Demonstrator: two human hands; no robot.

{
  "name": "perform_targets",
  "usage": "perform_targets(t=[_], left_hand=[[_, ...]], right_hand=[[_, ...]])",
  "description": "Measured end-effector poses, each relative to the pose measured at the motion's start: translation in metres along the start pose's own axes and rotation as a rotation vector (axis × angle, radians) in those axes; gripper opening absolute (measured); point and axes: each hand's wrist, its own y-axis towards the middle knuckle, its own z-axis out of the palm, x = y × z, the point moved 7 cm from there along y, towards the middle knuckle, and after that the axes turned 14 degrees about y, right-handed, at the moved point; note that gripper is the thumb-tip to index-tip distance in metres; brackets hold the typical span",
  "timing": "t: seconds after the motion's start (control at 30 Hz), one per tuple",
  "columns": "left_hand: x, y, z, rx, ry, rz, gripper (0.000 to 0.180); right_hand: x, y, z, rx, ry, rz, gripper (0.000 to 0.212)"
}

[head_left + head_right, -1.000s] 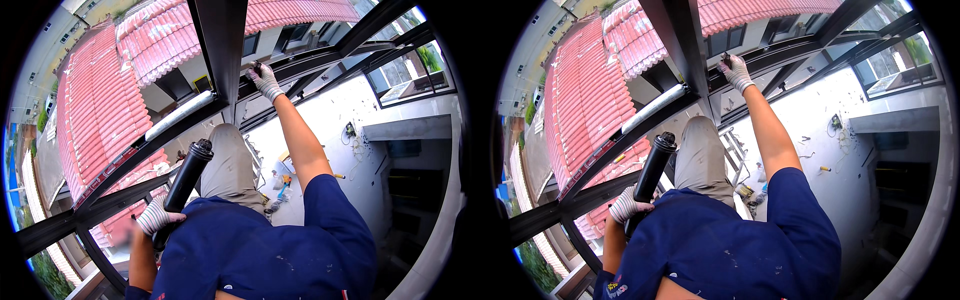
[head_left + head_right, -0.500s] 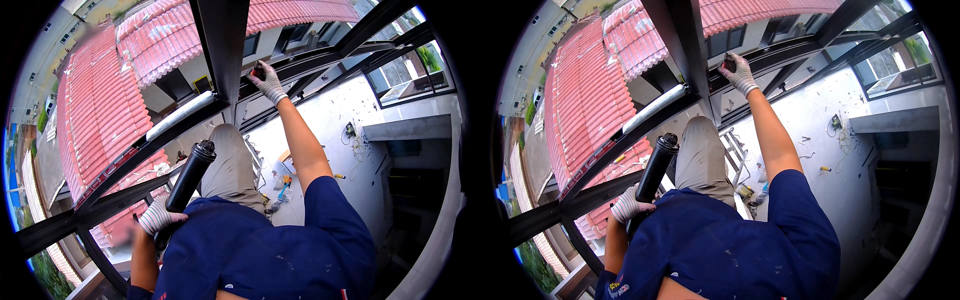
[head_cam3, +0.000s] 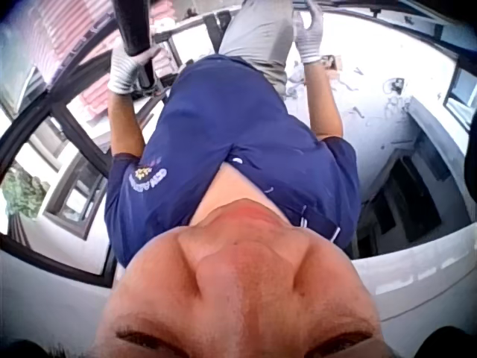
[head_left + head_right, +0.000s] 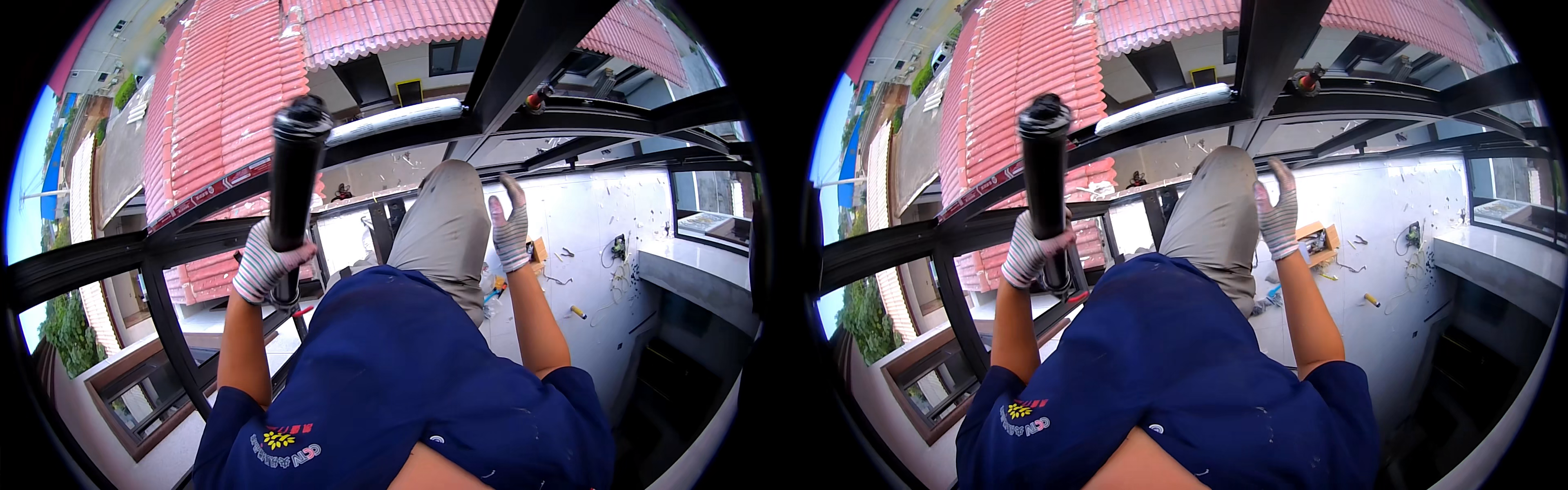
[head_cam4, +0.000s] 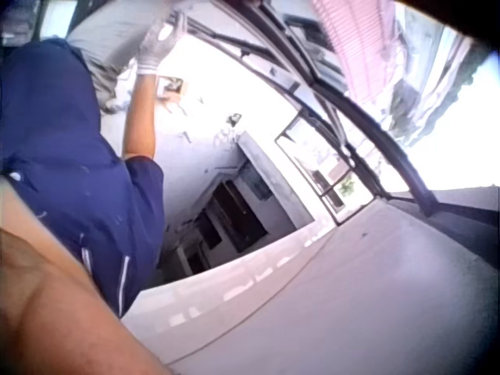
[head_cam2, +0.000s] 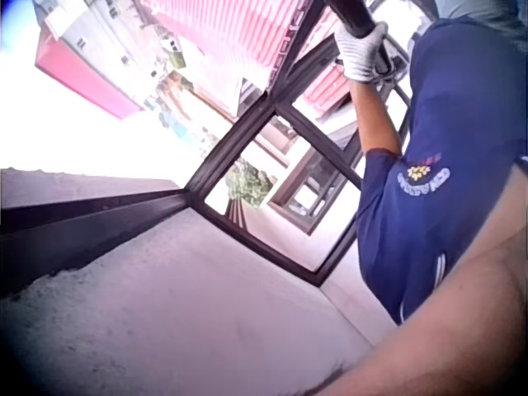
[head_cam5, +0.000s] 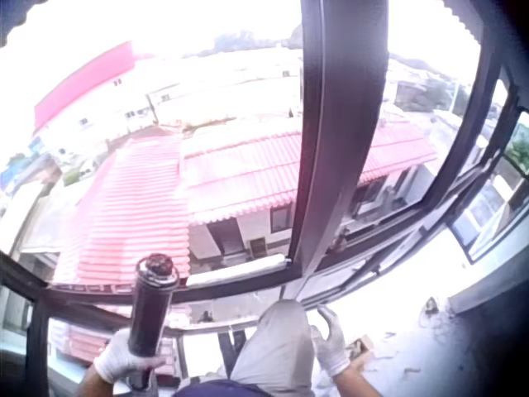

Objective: The person applies sealant along the upper frame of a window using a caulking gun while standing on a ladder. They then reload the caulking gun with a new cartridge and continue applying sealant to the window frame.

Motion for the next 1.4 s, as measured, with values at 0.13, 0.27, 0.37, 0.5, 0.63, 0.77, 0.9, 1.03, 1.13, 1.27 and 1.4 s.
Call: perform_targets(t=[0.13,0.27,0.37,0.5,0.63,0.77,0.9,1.03,1.13,1.27,1.4], left_hand=[[-0.017,-0.022,-0.042,-0.288,-0.2,0.178,0.037],[-0.022,-0.047,-0.074,-0.59,-0.341,0.313,0.034],[-0.009,-0.07,-0.094,-0.793,-0.442,0.37,0.032],[-0.02,-0.098,-0.095,-0.99,-0.745,0.357,0.03],[-0.015,-0.106,-0.094,-1.018,-0.894,0.385,0.031],[-0.015,-0.114,-0.087,-1.024,-0.967,0.321,0.034],[-0.013,-0.11,-0.085,-1.105,-0.928,0.336,0.033],[-0.016,-0.102,-0.085,-1.133,-0.656,0.455,0.036],[-0.009,-0.094,-0.078,-1.072,-0.502,0.411,0.036],[-0.013,-0.079,-0.069,-0.922,-0.41,0.407,0.035],[-0.001,-0.064,-0.065,-0.899,-0.337,0.455,0.037]], right_hand=[[0.042,-0.023,0.07,0.252,0.127,0.082,0.037],[0.064,-0.048,0.145,0.734,0.263,0.353,0.038],[0.069,-0.083,0.201,1.119,0.293,0.484,0.045],[0.066,-0.122,0.259,1.564,0.099,0.505,0.08],[0.024,-0.136,0.309,1.466,0.151,0.614,0.117],[0.043,-0.116,0.345,1.294,0.917,0.764,0.097],[0.046,-0.13,0.355,1.158,1.238,1.058,0.085],[0.027,-0.164,0.345,1.135,0.719,1.415,0.081],[0.035,-0.156,0.341,1.23,0.496,1.193,0.078],[0.057,-0.148,0.321,1.378,0.411,1.271,0.064],[0.029,-0.156,0.325,1.306,0.529,1.191,0.057]])
